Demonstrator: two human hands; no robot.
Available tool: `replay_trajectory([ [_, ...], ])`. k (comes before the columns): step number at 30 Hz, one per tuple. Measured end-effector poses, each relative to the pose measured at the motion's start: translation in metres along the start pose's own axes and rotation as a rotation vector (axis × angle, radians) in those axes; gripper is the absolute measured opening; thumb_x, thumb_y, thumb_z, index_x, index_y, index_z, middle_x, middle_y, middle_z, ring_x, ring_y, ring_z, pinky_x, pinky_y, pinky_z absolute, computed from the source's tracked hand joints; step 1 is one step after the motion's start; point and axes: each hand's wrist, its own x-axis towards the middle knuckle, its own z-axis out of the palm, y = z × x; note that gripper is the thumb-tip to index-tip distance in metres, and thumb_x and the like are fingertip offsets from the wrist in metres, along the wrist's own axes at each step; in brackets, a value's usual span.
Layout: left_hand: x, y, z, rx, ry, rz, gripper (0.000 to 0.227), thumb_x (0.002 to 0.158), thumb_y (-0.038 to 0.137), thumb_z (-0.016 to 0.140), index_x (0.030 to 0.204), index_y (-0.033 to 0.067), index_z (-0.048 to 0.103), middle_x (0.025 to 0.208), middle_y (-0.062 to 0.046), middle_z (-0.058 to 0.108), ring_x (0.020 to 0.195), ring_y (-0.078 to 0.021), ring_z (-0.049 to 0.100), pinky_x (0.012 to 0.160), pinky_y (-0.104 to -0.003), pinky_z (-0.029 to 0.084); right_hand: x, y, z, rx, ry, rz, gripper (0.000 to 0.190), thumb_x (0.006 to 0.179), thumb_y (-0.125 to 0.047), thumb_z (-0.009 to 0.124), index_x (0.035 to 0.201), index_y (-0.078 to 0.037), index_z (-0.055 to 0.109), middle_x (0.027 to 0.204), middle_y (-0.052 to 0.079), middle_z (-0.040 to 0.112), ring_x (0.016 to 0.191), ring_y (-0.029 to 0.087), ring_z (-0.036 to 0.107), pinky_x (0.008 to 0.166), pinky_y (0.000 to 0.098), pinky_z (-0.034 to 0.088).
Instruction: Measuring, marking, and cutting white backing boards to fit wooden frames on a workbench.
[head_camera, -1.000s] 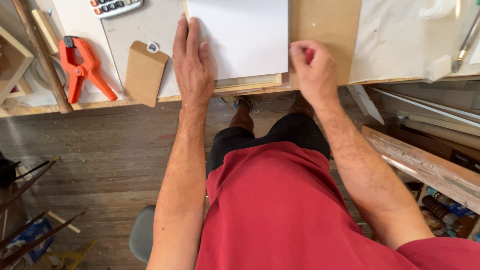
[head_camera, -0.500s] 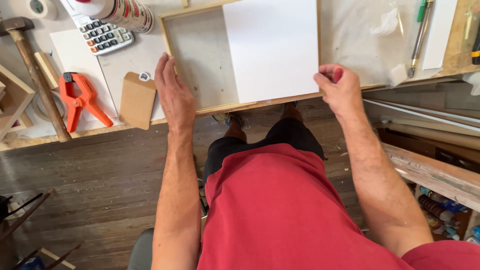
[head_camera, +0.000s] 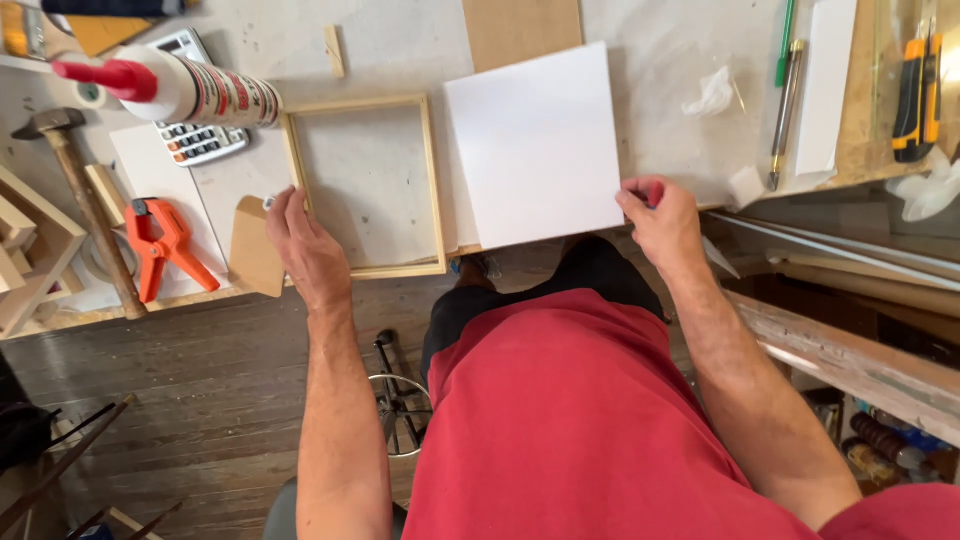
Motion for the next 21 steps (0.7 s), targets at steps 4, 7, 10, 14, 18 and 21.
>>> replay_trajectory([
  [4,-0.013,-0.001,0.007,0.045,0.028,-0.029,0.031,0.105,0.0,0.049,0.133,0.004,0.063,0.129,-0.015,0.057,0.123,-0.0361,0.058,0.109,-0.046,0.047,0.003,0.009,-0.007,-0.108,0.0,-0.078,0.026,0.095,-0.02,0.079,0.12,-0.012,0.075,0.104,0.015,0.075,0.083,0.028,0.073,0.067,0.0417,0.059],
  [7,-0.016,0.011,0.004,0.028,0.046,-0.073,0.032,0.105,0.0,0.049,0.134,0.0054,0.062,0.128,-0.014,0.057,0.122,-0.0346,0.059,0.108,-0.045,0.047,-0.008,-0.026,0.0,-0.191,-0.016,-0.167,0.029,0.095,-0.02,0.077,0.124,-0.019,0.073,0.103,0.017,0.075,0.091,0.035,0.071,0.079,0.0458,0.057],
  [10,-0.016,0.011,0.006,0.028,0.065,-0.091,0.031,0.106,-0.001,0.05,0.134,0.0042,0.062,0.128,-0.016,0.057,0.123,-0.0365,0.058,0.107,-0.047,0.046,-0.004,-0.018,0.023,-0.201,-0.049,-0.234,0.031,0.092,-0.021,0.078,0.123,-0.026,0.074,0.096,0.01,0.077,0.088,0.032,0.071,0.079,0.0431,0.058],
  [14,-0.009,0.012,0.005,0.015,0.079,-0.119,0.031,0.106,-0.002,0.05,0.133,0.0048,0.063,0.127,-0.015,0.058,0.121,-0.0366,0.059,0.106,-0.047,0.049,-0.007,-0.039,0.029,-0.201,-0.025,-0.287,0.033,0.093,-0.016,0.077,0.126,-0.021,0.072,0.094,0.01,0.076,0.086,0.029,0.069,0.078,0.0431,0.058],
  [18,-0.001,0.002,0.009,0.017,0.079,-0.141,0.031,0.106,-0.002,0.051,0.133,0.0063,0.063,0.128,-0.013,0.057,0.122,-0.0341,0.059,0.106,-0.045,0.048,-0.007,-0.045,0.034,-0.208,-0.012,-0.3,0.034,0.093,-0.016,0.077,0.127,-0.019,0.072,0.094,0.01,0.075,0.087,0.03,0.069,0.079,0.0459,0.057],
  [21,0.008,-0.004,0.009,0.003,0.092,-0.13,0.032,0.105,-0.003,0.051,0.133,0.0058,0.064,0.127,-0.014,0.057,0.121,-0.0346,0.06,0.105,-0.045,0.05,-0.005,-0.044,0.038,-0.215,-0.006,-0.277,0.034,0.093,-0.018,0.078,0.126,-0.023,0.072,0.094,0.007,0.075,0.088,0.029,0.069,0.081,0.0453,0.057],
])
